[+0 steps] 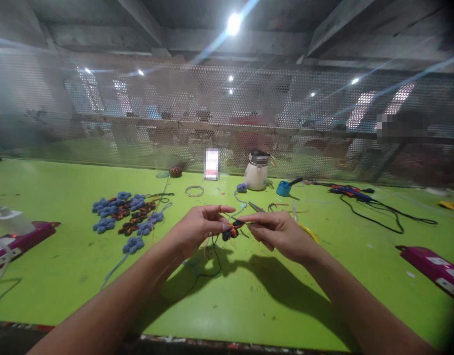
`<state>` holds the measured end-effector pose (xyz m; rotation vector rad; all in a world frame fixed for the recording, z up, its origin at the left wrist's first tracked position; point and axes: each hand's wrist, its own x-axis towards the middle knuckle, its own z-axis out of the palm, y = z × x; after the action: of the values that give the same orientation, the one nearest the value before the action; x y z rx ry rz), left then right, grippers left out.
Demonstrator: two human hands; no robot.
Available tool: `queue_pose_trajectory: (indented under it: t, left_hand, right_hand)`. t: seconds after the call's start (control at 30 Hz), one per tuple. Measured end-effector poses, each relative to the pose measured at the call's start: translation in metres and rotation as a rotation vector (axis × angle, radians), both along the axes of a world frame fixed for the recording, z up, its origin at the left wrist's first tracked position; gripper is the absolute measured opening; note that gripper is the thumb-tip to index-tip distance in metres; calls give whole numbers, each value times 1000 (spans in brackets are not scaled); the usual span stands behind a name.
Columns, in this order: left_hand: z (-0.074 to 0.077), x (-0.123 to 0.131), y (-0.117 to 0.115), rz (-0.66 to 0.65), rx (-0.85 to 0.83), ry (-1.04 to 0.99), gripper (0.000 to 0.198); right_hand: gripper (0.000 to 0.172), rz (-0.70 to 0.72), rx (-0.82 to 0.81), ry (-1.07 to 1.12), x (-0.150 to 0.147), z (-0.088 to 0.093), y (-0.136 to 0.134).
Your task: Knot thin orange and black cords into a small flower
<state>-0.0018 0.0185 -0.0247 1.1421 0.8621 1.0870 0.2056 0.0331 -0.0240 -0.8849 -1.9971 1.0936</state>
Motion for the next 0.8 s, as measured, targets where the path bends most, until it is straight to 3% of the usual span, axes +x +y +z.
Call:
queue_pose_trajectory:
  t: [0.17,0.4,0.8]
  left_hand:
    - [-1,0,0,-9,-23,14,32]
    - [0,3,-3,-19,-5,109,28]
    - [-6,5,-2,-62,44,226,30]
  right_hand:
    - [29,22,111,-106,5,3,-1]
    - [31,123,416,-305,14,11,1]
    - [38,147,501,-533,14,18,-8]
